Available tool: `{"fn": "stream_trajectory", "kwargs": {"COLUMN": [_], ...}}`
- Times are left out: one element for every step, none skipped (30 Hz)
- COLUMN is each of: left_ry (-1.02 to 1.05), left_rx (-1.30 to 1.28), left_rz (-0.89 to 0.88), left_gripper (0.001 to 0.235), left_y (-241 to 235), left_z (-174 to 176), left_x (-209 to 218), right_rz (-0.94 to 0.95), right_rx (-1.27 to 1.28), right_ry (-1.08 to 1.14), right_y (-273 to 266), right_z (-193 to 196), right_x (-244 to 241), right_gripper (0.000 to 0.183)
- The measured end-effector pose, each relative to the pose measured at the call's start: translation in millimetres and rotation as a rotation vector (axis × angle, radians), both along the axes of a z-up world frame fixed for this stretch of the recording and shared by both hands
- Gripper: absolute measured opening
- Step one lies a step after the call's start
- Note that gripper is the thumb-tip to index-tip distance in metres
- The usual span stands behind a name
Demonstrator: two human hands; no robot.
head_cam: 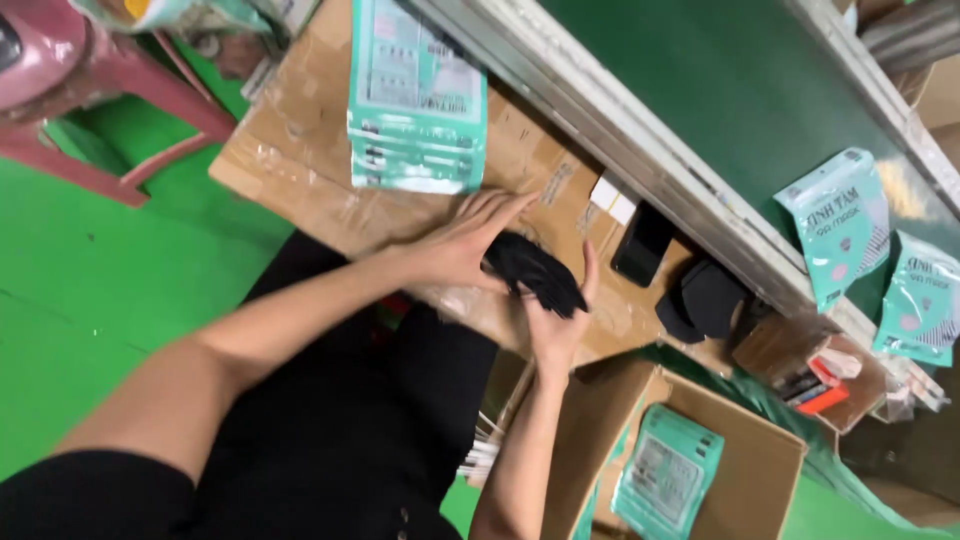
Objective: The worker is packing black fabric face masks into individual green plastic pouches at an assembly line.
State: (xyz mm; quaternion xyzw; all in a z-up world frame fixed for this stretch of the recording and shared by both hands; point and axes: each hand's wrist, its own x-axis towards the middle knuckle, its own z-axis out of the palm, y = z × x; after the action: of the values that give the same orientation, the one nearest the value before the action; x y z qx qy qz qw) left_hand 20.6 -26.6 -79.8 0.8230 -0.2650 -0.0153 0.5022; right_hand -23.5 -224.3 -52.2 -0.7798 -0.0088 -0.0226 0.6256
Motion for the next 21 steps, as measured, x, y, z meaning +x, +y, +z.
{"fn": "stream_trajectory", "kwargs": {"left_ry": [-0.008, 0.009, 0.025, 0.034, 0.14, 0.226, 0.217, 0.222, 0.227, 0.219, 0.113, 0.002, -0.012, -0.169, -0.324, -0.328, -0.452, -0.582, -0.592, -0.58, -0.567], "left_rx": [0.004, -0.037, -0.078, -0.074, -0.11, -0.142, -0.135, -0.155, -0.175, -0.167, -0.174, -0.188, -0.187, -0.099, -0.009, -0.005, 0.154, 0.313, 0.316, 0.418, 0.52], "left_rz": [-0.003, 0.012, 0.027, 0.034, 0.013, 0.003, 0.024, 0.069, 0.115, 0.132, 0.127, 0.113, 0.124, 0.167, 0.209, 0.208, 0.304, 0.4, 0.398, 0.362, 0.326], "left_gripper": [0.126, 0.119, 0.112, 0.112, 0.103, 0.094, 0.094, 0.09, 0.086, 0.086, 0.085, 0.084, 0.084, 0.069, 0.055, 0.055, 0.042, 0.03, 0.03, 0.024, 0.017], "left_y": [-5.5, -9.0, -11.8, -12.9, -13.9, -11.6, -11.5, -8.8, -6.4, -1.8, 2.3, 1.6, 14.2, 25.3, 36.1, 56.6, 77.0, 98.4, 110.4, 116.5, 122.1], "left_z": [-11.8, -23.4, -35.1, -36.9, -38.8, -39.6, -31.1, -21.7, -12.2, -8.9, -6.2, -3.1, 0.4, 3.3, 6.3, -6.0, -17.6, -28.1, -32.5, -37.7, -42.7], "left_x": [4.0, 9.4, 14.6, 8.2, 1.3, 3.1, 1.0, 0.0, -0.9, -4.6, -8.5, -8.9, -0.8, 3.5, 8.1, 24.2, 40.4, 58.9, 65.7, 73.7, 82.1], "right_rz": [-0.003, 0.019, 0.041, 0.048, 0.027, 0.018, 0.034, 0.066, 0.1, 0.116, -0.025, -0.172, -0.163, -0.196, -0.228, -0.231, -0.317, -0.4, -0.402, -0.339, -0.276], "right_rx": [0.004, -0.009, -0.022, -0.018, -0.218, -0.41, -0.398, -0.095, 0.204, 0.215, -0.021, -0.265, -0.262, -0.31, -0.357, -0.352, -0.194, -0.034, -0.027, -0.047, -0.066], "right_ry": [-0.008, -0.088, -0.168, -0.159, -0.25, -0.361, -0.373, -0.272, -0.159, -0.164, -0.133, -0.107, -0.122, -0.25, -0.378, -0.381, -0.296, -0.214, -0.222, -0.188, -0.152], "right_y": [-1.9, -2.2, -2.0, 1.1, 4.5, 10.3, 4.8, 1.6, -1.7, -4.6, -7.3, -14.6, -11.1, -9.0, -7.3, -1.3, 4.6, 11.2, 15.2, 13.4, 11.1], "right_z": [-8.6, -17.5, -26.6, -25.3, -24.2, -23.9, -30.4, -37.0, -43.6, -66.2, -89.3, -110.5, -103.9, -97.0, -90.0, -79.8, -69.2, -58.2, -73.8, -87.3, -100.5], "right_x": [-0.7, 1.7, 3.8, -0.6, -5.7, -0.4, -6.0, -8.8, -11.0, -7.4, -3.6, 3.8, 14.5, 20.0, 26.0, 34.3, 42.7, 52.9, 67.0, 80.8, 95.2], "right_gripper": [0.101, 0.1, 0.099, 0.099, 0.091, 0.082, 0.082, 0.078, 0.075, 0.075, 0.051, 0.034, 0.034, 0.034, 0.035, 0.035, 0.035, 0.035, 0.035, 0.037, 0.039]}}
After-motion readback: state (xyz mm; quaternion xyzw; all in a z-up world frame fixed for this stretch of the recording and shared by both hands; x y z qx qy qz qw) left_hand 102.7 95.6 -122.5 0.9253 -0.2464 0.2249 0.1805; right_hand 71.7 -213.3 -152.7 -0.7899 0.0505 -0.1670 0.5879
